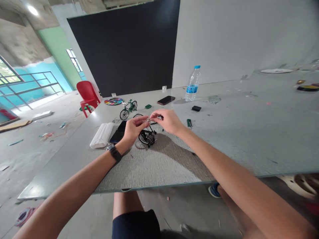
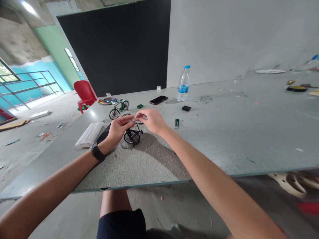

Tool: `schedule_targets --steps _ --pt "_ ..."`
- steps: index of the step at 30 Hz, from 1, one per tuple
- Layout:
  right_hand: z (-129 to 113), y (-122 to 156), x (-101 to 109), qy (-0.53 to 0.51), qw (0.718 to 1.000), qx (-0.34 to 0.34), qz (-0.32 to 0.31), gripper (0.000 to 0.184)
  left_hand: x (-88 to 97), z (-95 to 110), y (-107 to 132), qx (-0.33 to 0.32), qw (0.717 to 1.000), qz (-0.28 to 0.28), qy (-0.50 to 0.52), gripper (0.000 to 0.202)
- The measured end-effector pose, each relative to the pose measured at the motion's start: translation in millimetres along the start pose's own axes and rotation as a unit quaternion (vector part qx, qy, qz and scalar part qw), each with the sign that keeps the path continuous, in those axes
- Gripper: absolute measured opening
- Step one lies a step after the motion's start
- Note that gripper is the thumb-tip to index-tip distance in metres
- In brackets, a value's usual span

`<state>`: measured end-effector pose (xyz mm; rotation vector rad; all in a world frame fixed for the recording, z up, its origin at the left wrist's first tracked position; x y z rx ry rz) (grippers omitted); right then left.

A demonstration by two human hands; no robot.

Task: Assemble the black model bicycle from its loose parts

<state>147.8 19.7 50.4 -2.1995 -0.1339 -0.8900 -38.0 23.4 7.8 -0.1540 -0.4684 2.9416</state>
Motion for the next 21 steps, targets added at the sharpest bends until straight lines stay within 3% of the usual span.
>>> schedule_targets --steps 9,21 --pt "0.9 0.1 0.7 0.035 0.999 0.018 -0.016 0.01 -1.2 -1.8 -1.9 -0.008 1.0 0.0 0.004 0.034" --pt "2.8 -1.7 3.5 0.015 0.999 -0.031 -0.03 0.015 1.5 -3.7 -3.2 -0.001 1.0 -0.014 0.011 0.031"
Point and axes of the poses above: each hand's wrist, its own y-axis away from the middle knuckle, its own x-axis out of the back of the hand, z = x × y, the point moved 2 cm from there along -y, towards the middle knuckle, and after that the axes turned 1 degree about z, right-handed, at the moved point
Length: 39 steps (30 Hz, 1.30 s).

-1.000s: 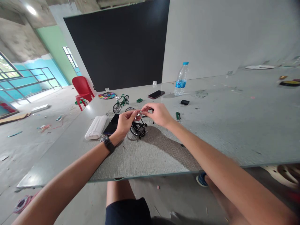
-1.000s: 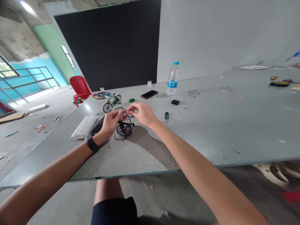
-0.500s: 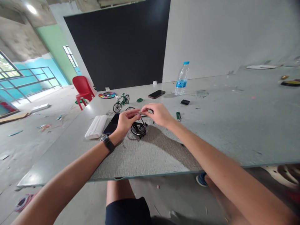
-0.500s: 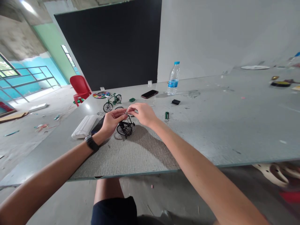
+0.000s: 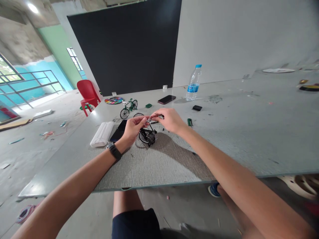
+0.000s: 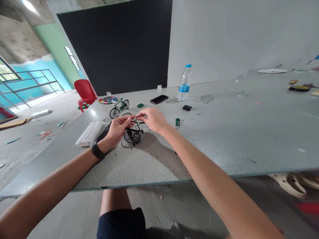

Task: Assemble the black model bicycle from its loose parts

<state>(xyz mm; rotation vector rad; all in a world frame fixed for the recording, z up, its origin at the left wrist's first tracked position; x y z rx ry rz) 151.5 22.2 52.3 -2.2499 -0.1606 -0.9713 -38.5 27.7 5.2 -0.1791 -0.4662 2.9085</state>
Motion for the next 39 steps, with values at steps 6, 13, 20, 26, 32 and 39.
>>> schedule_targets --steps 6,13,20,26,32,39 --pt "3.3 -0.6 1.4 -0.014 0.999 -0.043 -0.01 0.021 0.1 -1.2 -0.1 -0.002 1.0 0.004 -0.002 0.028" --pt "10.0 -0.3 -1.2 -0.084 0.994 -0.069 -0.028 0.032 0.8 -1.3 -1.1 -0.031 0.999 -0.002 -0.035 0.027" --pt "13.1 0.0 -6.2 -0.171 0.981 -0.089 -0.021 0.035 0.5 -3.3 -3.0 -0.036 0.998 0.002 -0.044 0.026" --pt "11.8 -0.3 -6.0 -0.165 0.981 -0.099 -0.005 0.04 0.1 -0.7 -0.6 -0.02 0.999 -0.009 -0.04 0.032" --pt "10.3 -0.2 -1.7 -0.107 0.99 -0.089 0.015 0.04 -3.4 6.3 4.0 -0.016 0.999 0.008 -0.049 0.03" --pt "11.0 0.1 -3.7 -0.129 0.988 -0.08 0.02 0.032 -2.6 4.7 3.7 -0.004 0.999 0.021 -0.041 0.028"
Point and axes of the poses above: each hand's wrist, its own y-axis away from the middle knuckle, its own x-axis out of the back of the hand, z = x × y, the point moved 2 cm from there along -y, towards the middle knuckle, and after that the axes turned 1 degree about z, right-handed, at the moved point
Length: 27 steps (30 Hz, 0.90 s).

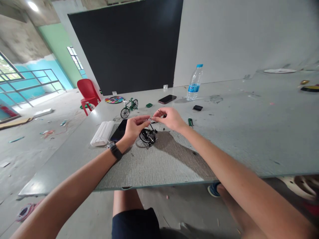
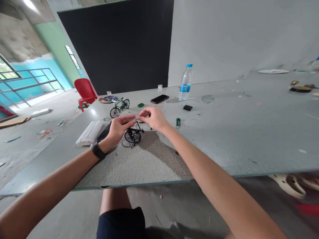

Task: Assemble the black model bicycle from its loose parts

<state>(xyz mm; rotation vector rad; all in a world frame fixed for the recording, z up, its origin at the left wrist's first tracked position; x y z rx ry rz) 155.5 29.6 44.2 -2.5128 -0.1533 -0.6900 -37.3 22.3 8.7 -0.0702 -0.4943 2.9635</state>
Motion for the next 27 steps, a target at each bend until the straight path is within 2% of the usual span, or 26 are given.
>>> schedule_targets --steps 4,10,19,27 --pt "-1.2 -0.1 -1.1 0.012 1.0 0.007 -0.009 0.03 0.4 -1.8 -1.2 0.006 1.0 -0.002 0.02 0.029" --pt "-1.8 -0.1 -2.8 0.003 1.0 0.006 -0.028 0.037 0.0 -4.8 -4.1 0.002 0.999 -0.005 0.04 0.024" --pt "-2.2 -2.1 -1.2 0.007 1.0 -0.007 -0.01 0.036 -0.9 -1.7 -4.9 -0.015 0.997 0.004 0.081 0.028" --pt "0.9 0.1 -5.4 -0.036 0.998 -0.031 -0.05 0.038 0.4 -3.6 -7.1 0.008 0.994 0.016 0.111 0.029"
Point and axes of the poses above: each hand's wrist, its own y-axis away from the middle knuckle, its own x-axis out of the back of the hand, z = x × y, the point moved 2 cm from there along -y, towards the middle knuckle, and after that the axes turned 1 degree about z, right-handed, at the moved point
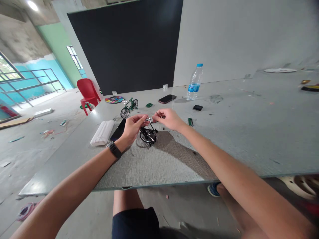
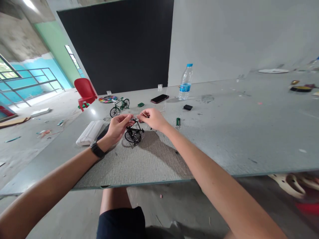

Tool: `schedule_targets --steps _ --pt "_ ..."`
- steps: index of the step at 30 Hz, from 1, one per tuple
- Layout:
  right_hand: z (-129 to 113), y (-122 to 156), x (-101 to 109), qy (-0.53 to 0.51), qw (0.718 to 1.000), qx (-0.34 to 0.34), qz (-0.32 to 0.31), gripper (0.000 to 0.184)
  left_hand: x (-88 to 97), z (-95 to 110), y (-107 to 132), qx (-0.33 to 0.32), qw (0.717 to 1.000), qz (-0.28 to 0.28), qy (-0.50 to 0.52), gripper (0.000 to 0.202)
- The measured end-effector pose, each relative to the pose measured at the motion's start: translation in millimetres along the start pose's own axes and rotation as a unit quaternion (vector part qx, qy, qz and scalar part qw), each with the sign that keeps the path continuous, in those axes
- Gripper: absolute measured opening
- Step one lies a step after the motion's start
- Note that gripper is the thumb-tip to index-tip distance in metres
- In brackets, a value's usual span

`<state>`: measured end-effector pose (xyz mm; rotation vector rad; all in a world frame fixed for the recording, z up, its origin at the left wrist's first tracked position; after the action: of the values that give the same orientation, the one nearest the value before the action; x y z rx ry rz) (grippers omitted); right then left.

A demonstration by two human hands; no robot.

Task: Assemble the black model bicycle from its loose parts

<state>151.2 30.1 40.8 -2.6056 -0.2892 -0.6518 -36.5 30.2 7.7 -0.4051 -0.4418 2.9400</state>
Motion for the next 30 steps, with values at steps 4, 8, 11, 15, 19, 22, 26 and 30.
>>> schedule_targets --steps 4,8,11,15,19,22,26,30 --pt "2.8 0.7 -0.4 -0.015 1.0 -0.025 -0.01 0.042 0.2 -0.2 0.6 0.011 1.0 0.0 0.008 0.026" --pt "2.5 2.7 -0.9 -0.032 0.998 -0.054 -0.012 0.045 0.5 1.1 3.0 0.016 1.0 -0.011 0.005 0.028" --pt "2.1 3.9 -0.8 -0.05 0.996 -0.073 -0.013 0.047 0.2 2.6 4.4 0.011 1.0 -0.02 0.004 0.034" --pt "3.5 4.2 0.5 -0.073 0.992 -0.098 -0.025 0.047 0.2 2.9 4.2 0.002 1.0 -0.019 0.0 0.037" --pt "4.9 4.0 2.2 -0.09 0.988 -0.12 -0.042 0.044 1.3 1.5 3.3 -0.006 1.0 -0.024 -0.019 0.038" --pt "4.7 4.0 3.4 -0.101 0.985 -0.129 -0.05 0.041 2.7 0.7 2.8 -0.009 1.0 -0.016 -0.021 0.037" --pt "3.5 4.2 4.4 -0.112 0.982 -0.138 -0.06 0.037 3.5 -0.2 2.4 -0.001 1.0 0.0 -0.025 0.034" --pt "3.7 4.2 4.5 -0.114 0.981 -0.144 -0.069 0.035 3.3 -0.8 2.2 -0.002 1.0 0.0 -0.031 0.035"
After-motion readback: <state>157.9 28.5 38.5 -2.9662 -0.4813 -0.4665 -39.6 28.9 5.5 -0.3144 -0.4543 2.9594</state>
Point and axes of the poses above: each hand's wrist, its own y-axis away from the middle knuckle, its own x-axis out of the back of the hand, z = x × y, the point moved 2 cm from there along -y, towards the middle knuckle, and after that the axes turned 1 degree about z, right-handed, at the moved point
